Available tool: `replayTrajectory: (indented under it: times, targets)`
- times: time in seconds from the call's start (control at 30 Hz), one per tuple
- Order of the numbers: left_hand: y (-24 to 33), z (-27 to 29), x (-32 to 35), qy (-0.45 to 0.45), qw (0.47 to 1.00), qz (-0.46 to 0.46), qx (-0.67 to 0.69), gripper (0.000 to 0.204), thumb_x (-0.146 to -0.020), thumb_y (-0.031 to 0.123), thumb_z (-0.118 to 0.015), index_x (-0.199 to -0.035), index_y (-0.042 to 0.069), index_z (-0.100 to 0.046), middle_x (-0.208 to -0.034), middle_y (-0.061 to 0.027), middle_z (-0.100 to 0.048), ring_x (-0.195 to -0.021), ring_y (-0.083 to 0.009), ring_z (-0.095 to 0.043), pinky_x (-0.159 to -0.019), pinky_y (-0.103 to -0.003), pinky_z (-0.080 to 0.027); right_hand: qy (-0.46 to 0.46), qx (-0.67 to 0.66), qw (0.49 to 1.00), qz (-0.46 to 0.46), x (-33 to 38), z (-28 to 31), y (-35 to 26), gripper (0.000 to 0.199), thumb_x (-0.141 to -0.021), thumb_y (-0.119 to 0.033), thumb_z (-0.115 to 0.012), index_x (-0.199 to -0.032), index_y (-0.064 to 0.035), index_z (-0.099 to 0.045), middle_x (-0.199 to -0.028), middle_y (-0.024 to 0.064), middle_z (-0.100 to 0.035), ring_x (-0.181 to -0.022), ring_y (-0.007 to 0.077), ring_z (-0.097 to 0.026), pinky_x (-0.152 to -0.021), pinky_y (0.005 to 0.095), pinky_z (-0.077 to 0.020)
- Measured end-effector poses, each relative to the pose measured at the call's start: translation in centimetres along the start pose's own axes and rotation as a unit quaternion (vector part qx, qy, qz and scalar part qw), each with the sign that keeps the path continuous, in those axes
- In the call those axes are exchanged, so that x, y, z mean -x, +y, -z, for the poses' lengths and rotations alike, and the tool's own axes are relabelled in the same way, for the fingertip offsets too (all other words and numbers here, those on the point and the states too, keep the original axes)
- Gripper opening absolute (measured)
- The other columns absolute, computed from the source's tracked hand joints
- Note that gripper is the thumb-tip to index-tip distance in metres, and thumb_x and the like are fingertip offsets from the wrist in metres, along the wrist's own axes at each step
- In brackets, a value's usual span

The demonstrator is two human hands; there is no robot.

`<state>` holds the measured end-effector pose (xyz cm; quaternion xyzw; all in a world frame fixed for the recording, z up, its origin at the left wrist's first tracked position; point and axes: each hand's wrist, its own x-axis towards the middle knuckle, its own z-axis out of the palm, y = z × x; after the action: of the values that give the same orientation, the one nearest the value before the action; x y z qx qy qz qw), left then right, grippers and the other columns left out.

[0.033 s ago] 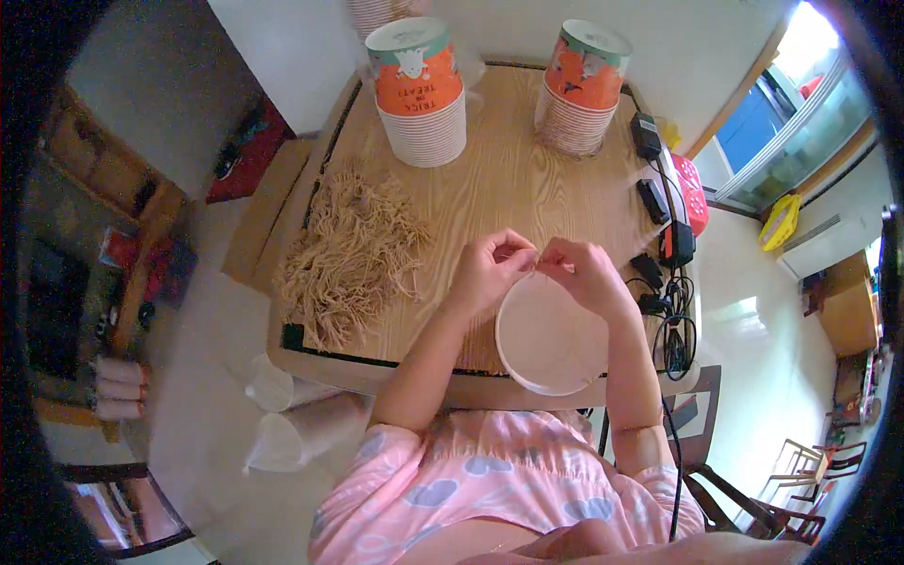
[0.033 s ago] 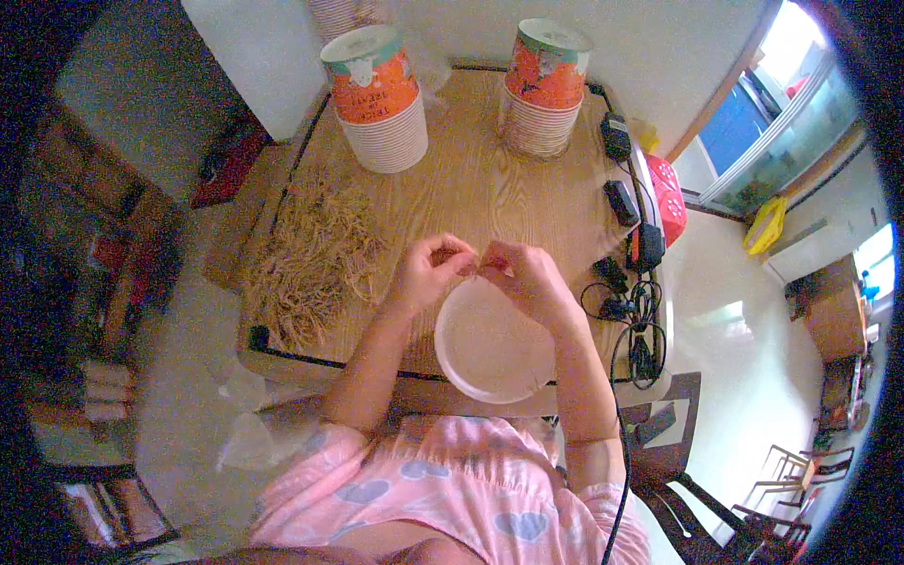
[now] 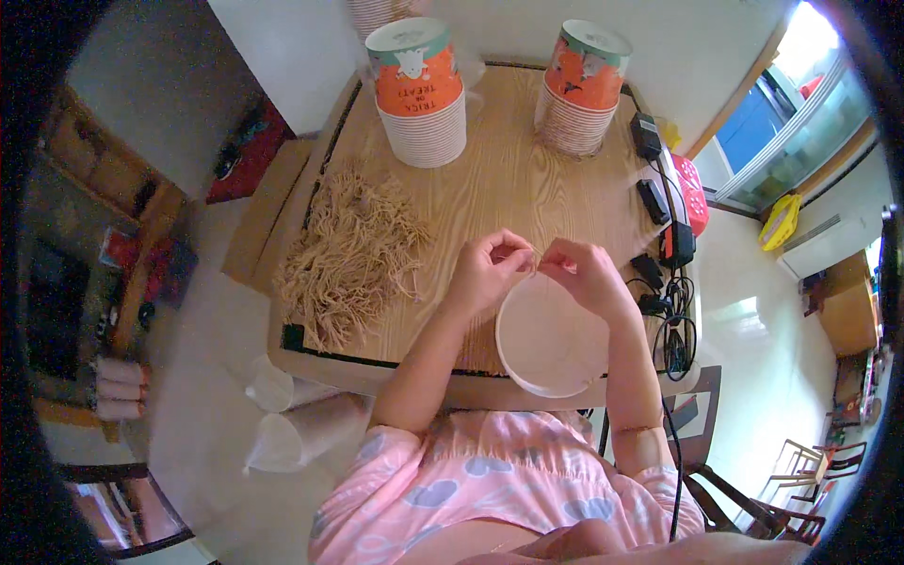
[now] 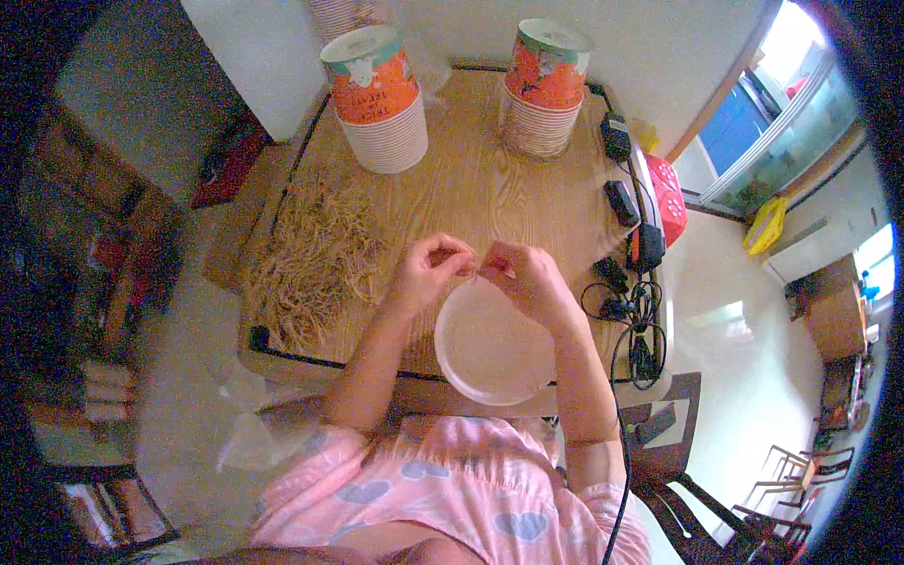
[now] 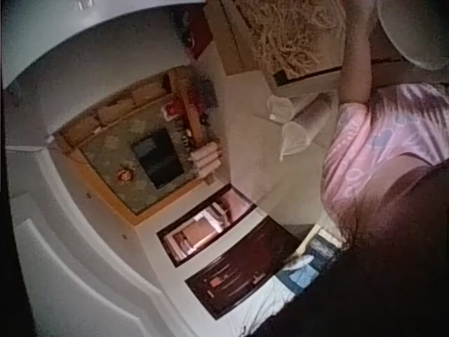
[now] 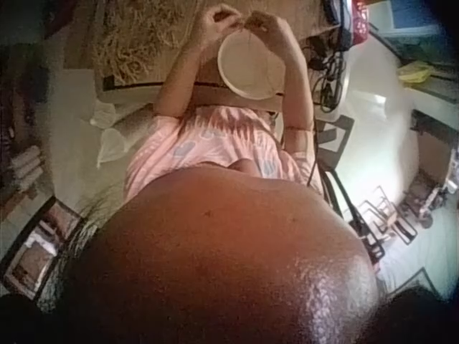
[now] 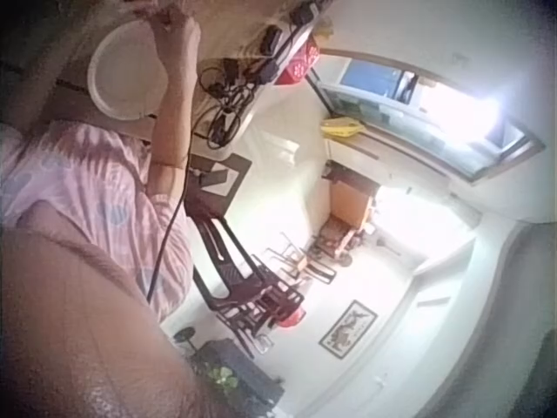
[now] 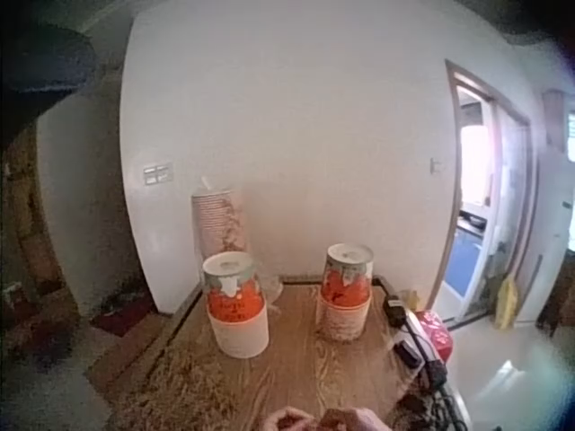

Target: Attaching a string handle to a paper cup.

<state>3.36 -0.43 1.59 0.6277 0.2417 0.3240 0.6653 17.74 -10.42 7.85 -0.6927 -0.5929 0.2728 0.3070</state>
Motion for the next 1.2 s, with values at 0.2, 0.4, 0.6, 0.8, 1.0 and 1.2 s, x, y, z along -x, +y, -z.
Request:
replayTrajectory:
  times: [0.2,0.4,0.6,0.8,1.0,1.2]
  targets:
    - [0.9,0.2,0.6,0.054,0.998,-0.011,-0.034,0.002,-0.081,0.007,-0.062,-0.081,0.005,-0.061,-0.072,-0.0007,-0.061,-0.063,-0.0079,-0.056,-0.057,-0.022,-0.046,0.08,-0.16,0.984,0.016,0.4,-0.9,1.1,0.006,-0.081,-0.005,-0.06,-0.082,0.0013,-0.058,-0.077,0.0062,-0.062,-0.072,0.0126,-0.06,-0.069,0.026,-0.0474]
    - [2.2,-0.2,1.2,0.026,0.998,0.051,0.02,0.004,-0.081,0.007,-0.064,-0.082,0.005,-0.06,-0.071,-0.0026,-0.064,-0.059,-0.0089,-0.057,-0.055,-0.023,-0.046,0.064,-0.298,0.952,0.015,-0.1,-2.0,1.1,0.004,-0.084,-0.006,-0.058,-0.083,-0.0017,-0.057,-0.077,0.0038,-0.062,-0.074,0.0116,-0.058,-0.069,0.0257,-0.0466]
    - [0.8,0.3,1.4,0.024,0.997,-0.012,-0.07,0.008,-0.077,0.008,-0.068,-0.083,0.003,-0.064,-0.075,-0.0036,-0.065,-0.057,-0.0063,-0.055,-0.052,-0.023,-0.044,0.102,-0.325,0.94,-0.021,-0.7,-2.2,0.8,0.005,-0.086,-0.005,-0.056,-0.09,-0.0016,-0.055,-0.081,0.0032,-0.062,-0.075,0.0114,-0.058,-0.067,0.0249,-0.0467]
    - [2.6,0.1,1.8,-0.005,0.957,-0.157,-0.245,0.012,-0.072,0.007,-0.072,-0.083,0.007,-0.066,-0.076,-0.0001,-0.061,-0.057,-0.0067,-0.048,-0.052,-0.023,-0.041,0.076,-0.332,0.94,0.021,-0.8,-1.8,0.0,0.007,-0.086,-0.005,-0.056,-0.092,-0.0023,-0.054,-0.082,0.003,-0.06,-0.075,0.0119,-0.058,-0.066,0.0248,-0.0464]
    - [1.2,0.8,1.2,0.02,0.976,-0.079,-0.203,0.012,-0.074,0.012,-0.071,-0.082,0.004,-0.066,-0.067,-0.0022,-0.057,-0.053,-0.0088,-0.045,-0.05,-0.023,-0.039,0.062,-0.173,0.983,0.027,-0.9,-1.5,-0.5,0.008,-0.083,-0.003,-0.058,-0.089,0.001,-0.059,-0.081,0.0027,-0.06,-0.075,0.0105,-0.057,-0.067,0.0238,-0.0456]
    - [1.2,0.9,1.0,0.063,0.984,-0.062,-0.154,0.011,-0.076,0.01,-0.069,-0.082,0.001,-0.065,-0.07,-0.0017,-0.06,-0.056,-0.0067,-0.046,-0.051,-0.022,-0.039,0.089,-0.077,0.991,0.069,-1.5,-1.4,-2.3,0.011,-0.082,-0.003,-0.057,-0.09,0.0021,-0.062,-0.084,0.0103,-0.063,-0.076,0.0186,-0.061,-0.068,0.0285,-0.0479]
